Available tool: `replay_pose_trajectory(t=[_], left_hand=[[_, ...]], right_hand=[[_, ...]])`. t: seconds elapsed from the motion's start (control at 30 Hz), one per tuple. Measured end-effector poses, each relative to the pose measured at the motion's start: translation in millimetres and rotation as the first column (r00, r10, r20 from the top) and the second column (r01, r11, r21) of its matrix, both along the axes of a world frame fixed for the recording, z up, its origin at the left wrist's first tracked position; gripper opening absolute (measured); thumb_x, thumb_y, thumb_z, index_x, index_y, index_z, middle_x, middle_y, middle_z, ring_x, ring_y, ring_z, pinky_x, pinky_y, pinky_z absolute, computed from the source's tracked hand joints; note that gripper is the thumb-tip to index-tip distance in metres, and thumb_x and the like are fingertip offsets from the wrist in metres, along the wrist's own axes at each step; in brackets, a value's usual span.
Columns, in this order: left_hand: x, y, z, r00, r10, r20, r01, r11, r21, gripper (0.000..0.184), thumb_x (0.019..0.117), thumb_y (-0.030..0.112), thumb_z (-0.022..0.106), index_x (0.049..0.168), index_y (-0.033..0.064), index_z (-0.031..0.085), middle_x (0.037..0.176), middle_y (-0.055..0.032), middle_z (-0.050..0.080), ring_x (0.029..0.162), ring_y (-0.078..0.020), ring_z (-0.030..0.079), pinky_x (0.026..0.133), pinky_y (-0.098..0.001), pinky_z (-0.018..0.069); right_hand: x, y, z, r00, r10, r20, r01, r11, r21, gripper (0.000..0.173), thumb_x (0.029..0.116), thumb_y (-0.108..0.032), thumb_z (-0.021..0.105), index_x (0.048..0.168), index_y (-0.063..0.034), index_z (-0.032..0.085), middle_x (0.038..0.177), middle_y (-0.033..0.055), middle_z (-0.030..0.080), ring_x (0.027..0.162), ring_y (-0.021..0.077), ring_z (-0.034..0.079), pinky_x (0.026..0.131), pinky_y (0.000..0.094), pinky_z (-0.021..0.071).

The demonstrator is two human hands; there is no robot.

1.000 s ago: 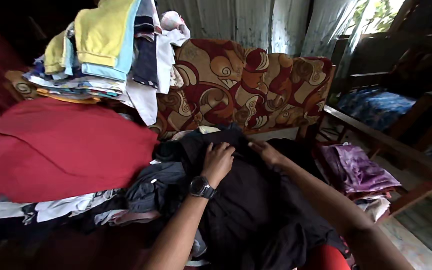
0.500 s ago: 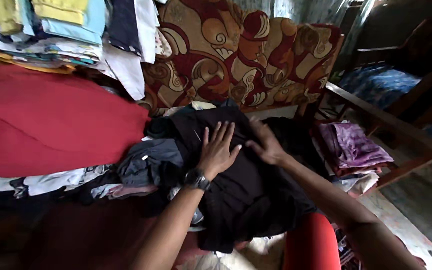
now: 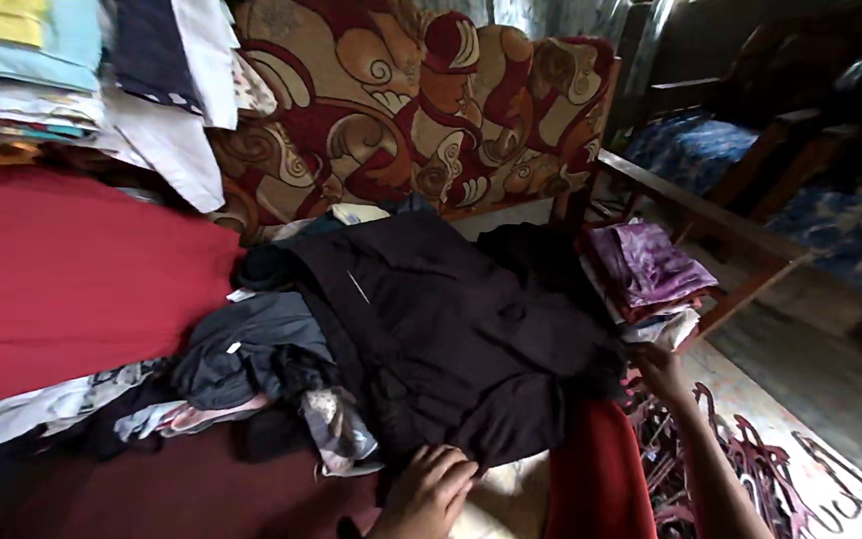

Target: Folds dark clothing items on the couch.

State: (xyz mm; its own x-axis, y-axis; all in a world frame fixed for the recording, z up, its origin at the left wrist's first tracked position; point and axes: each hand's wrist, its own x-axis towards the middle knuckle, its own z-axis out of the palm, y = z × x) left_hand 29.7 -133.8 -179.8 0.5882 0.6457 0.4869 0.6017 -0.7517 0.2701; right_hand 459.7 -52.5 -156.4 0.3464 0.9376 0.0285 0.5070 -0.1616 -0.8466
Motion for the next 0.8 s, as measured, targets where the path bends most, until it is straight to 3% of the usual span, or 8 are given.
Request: replay_pose_trajectory(t=[0.07, 0.17, 0.23, 0.4, 0.5, 0.6, 0.7, 0.8], left_hand=[[-16, -1, -15, 0.997, 0.054, -0.061, -0.051, 0.997, 0.056, 0.022, 0.1009, 0.029, 0.057, 0.102, 0.0215, 0.077, 0.11, -0.0011, 0.074, 0.11, -0.0199, 0.068, 0.094, -0.0407, 0.0555], [-30, 1, -24, 0.979, 0.127, -0.159, -0.103, 0.983, 0.155, 0.02, 0.0985, 0.031, 0.059, 0.105, 0.0258, 0.077, 0.121, 0.0004, 0.071, 0.122, -0.022, 0.063, 0.098, -0.0408, 0.0534], [-33, 3, -28, 0.964, 0.17, -0.204, -0.125, 0.968, 0.217, 0.022, 0.0977, 0.031, 0.06, 0.111, 0.026, 0.077, 0.126, -0.0021, 0.071, 0.126, -0.0249, 0.062, 0.102, -0.0433, 0.0517], [-43, 11, -12, 0.935, 0.311, -0.169, -0.246, 0.914, 0.322, 0.025, 0.0904, 0.028, 0.06, 0.109, 0.0248, 0.077, 0.118, -0.0019, 0.071, 0.126, -0.0232, 0.062, 0.115, -0.0578, 0.034], [-52, 13, 2, 0.956, 0.284, -0.076, -0.254, 0.928, 0.272, 0.022, 0.0911, 0.031, 0.057, 0.098, 0.0217, 0.076, 0.106, 0.0018, 0.074, 0.12, -0.0155, 0.064, 0.118, -0.0456, 0.0331], [-47, 11, 30, 0.946, 0.277, 0.17, -0.306, 0.935, 0.178, 0.023, 0.091, 0.028, 0.056, 0.097, 0.0162, 0.076, 0.098, -0.0004, 0.076, 0.106, -0.0086, 0.069, 0.116, -0.032, 0.0367], [-40, 10, 59, 0.844, 0.303, 0.443, -0.345, 0.938, 0.016, 0.024, 0.0902, 0.023, 0.06, 0.103, 0.0077, 0.073, 0.1, -0.0036, 0.075, 0.103, -0.0038, 0.067, 0.1, -0.0222, 0.0503], [-39, 15, 86, 0.777, 0.267, 0.57, -0.288, 0.956, -0.054, 0.022, 0.0876, 0.014, 0.063, 0.104, 0.0026, 0.072, 0.103, -0.0014, 0.075, 0.1, 0.0038, 0.067, 0.091, -0.0154, 0.0549]], right_hand=[[18, -13, -21, 0.996, -0.088, 0.001, 0.086, 0.978, -0.192, 0.028, 0.1047, -0.015, 0.058, 0.115, 0.0092, 0.068, 0.105, 0.0271, 0.07, 0.095, 0.0379, 0.069, 0.091, 0.0577, 0.0522], [13, -22, -39, 0.956, -0.175, -0.235, 0.065, 0.908, -0.414, 0.042, 0.111, -0.028, 0.046, 0.121, 0.0094, 0.063, 0.105, 0.0249, 0.069, 0.088, 0.0297, 0.067, 0.082, 0.0461, 0.0547], [1, -26, -44, 0.882, -0.205, -0.424, -0.018, 0.885, -0.465, 0.05, 0.1106, -0.038, 0.044, 0.134, 0.0043, 0.055, 0.115, 0.0238, 0.066, 0.098, 0.03, 0.065, 0.086, 0.0473, 0.053], [-9, -31, -41, 0.836, -0.118, -0.536, -0.053, 0.955, -0.293, 0.033, 0.1025, -0.008, 0.06, 0.129, 0.0105, 0.054, 0.11, 0.0211, 0.067, 0.092, 0.0226, 0.068, 0.083, 0.0385, 0.0577], [-2, -31, -12, 0.784, -0.064, -0.618, 0.012, 0.996, -0.088, 0.015, 0.1031, -0.003, 0.052, 0.114, 0.0071, 0.057, 0.088, 0.0088, 0.069, 0.074, 0.0137, 0.069, 0.072, 0.032, 0.0606], [6, -22, 11, 0.653, 0.138, -0.744, 0.045, 0.974, 0.22, 0.012, 0.0952, -0.011, 0.056, 0.103, -0.0073, 0.063, 0.084, -0.0026, 0.073, 0.075, 0.0079, 0.071, 0.074, 0.0284, 0.062], [10, -16, 29, 0.598, 0.328, -0.731, -0.043, 0.925, 0.379, 0.045, 0.0658, -0.028, 0.091, 0.104, -0.0145, 0.072, 0.09, -0.0016, 0.075, 0.08, 0.0104, 0.072, 0.078, 0.0313, 0.0629], [6, -8, 51, 0.694, 0.341, -0.635, -0.019, 0.889, 0.457, 0.029, 0.0743, -0.013, 0.074, 0.103, -0.0171, 0.072, 0.086, -0.0069, 0.075, 0.076, 0.0043, 0.07, 0.073, 0.0243, 0.0605]])
